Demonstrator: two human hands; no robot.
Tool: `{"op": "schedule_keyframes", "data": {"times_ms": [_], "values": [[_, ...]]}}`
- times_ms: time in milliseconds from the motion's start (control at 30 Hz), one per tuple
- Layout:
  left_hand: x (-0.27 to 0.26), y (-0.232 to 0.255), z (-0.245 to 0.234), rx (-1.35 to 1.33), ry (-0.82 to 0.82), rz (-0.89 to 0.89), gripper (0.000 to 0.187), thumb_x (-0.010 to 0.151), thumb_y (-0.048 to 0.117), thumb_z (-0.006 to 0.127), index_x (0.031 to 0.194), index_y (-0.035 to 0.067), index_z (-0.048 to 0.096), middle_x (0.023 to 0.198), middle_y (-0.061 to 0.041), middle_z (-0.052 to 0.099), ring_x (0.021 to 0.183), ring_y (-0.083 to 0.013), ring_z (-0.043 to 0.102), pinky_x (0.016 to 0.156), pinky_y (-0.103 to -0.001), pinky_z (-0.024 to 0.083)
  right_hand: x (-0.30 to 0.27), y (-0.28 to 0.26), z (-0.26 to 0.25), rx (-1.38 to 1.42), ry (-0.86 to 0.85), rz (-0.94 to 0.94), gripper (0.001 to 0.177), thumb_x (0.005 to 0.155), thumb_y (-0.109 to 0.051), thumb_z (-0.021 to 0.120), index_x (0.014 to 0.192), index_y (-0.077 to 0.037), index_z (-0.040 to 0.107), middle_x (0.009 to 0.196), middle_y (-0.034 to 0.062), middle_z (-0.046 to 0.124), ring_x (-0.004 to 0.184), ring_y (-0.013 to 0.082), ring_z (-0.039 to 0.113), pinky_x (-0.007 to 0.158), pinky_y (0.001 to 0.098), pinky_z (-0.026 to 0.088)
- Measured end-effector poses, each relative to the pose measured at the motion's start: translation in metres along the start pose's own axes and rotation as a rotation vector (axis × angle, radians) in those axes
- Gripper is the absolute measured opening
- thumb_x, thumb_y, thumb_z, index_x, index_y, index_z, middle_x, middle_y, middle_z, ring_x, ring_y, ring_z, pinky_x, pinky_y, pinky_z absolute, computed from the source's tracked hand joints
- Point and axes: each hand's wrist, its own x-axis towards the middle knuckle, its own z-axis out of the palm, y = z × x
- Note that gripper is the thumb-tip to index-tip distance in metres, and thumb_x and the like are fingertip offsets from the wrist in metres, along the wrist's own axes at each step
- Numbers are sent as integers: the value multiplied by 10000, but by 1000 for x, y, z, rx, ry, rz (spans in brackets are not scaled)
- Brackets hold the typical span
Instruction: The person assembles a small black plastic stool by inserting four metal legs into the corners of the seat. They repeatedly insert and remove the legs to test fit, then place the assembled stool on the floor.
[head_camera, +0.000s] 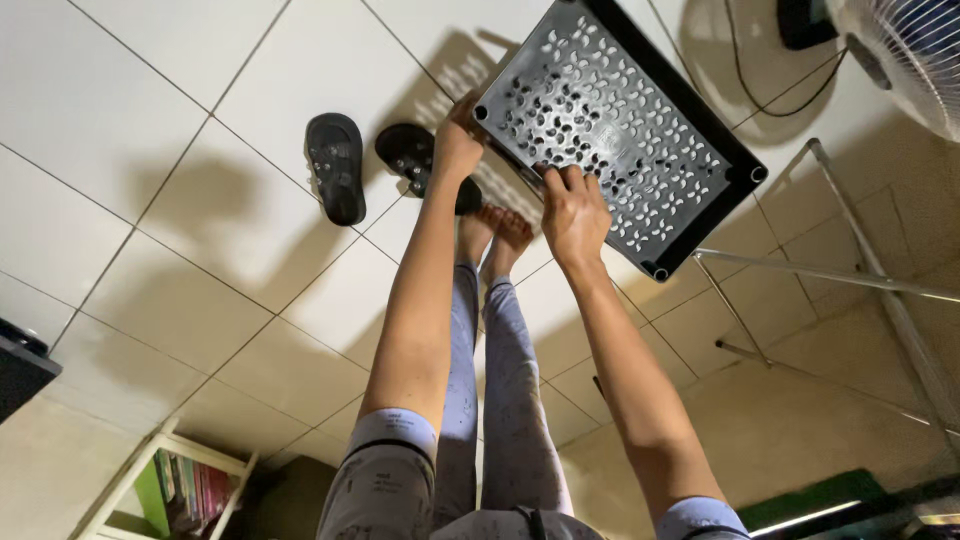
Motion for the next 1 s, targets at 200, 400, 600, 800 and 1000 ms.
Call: {"op": "schedule_keyframes", "data": {"times_ms": [200, 400, 600, 800, 1000], "values": [[-7, -2, 2, 130, 23, -123, 312, 871, 37, 692, 1179, 43, 641, 1009, -201, 720, 914, -339, 735, 802, -404, 563, 9, 10, 17, 40, -27, 63, 230, 917, -169, 717, 1146, -185, 739, 950, 50, 629, 866, 273, 615, 697, 415, 520], [-25, 9, -12, 0, 10, -49, 386, 857, -44, 625, 1227, 67, 641, 1090, -185, 746, 1018, -330, 729, 825, -386, 568, -7, 11, 20, 34, -66, 4, 282, 927, -140, 701, 1195, -214, 748, 945, 50, 625, 868, 269, 614, 707, 414, 531], [-38, 15, -13, -8, 19, -91, 433, 870, -34, 653, 1276, 110, 617, 1126, -186, 732, 1036, -302, 743, 847, -372, 572, -21, 5, 29, 7, -75, -29, 326, 952, -110, 656, 1239, -240, 740, 970, 53, 627, 863, 272, 620, 666, 397, 540], [-52, 8, -12, 70, -20, -156, 444, 877, -19, 679, 1300, 113, 640, 1093, -217, 727, 1002, -357, 721, 831, -425, 552, -31, 9, 30, -31, -212, -23, 263, 921, -161, 661, 1178, -205, 692, 1018, 92, 625, 898, 283, 647, 681, 416, 554], [-71, -4, -21, 130, -40, -23, 587, 762, -99, 650, 1323, 73, 626, 1108, -244, 700, 1013, -398, 699, 830, -453, 548, -40, 12, 24, 6, -358, -123, 247, 922, -227, 693, 1167, -198, 671, 1051, 81, 630, 943, 294, 656, 708, 424, 561]]}}
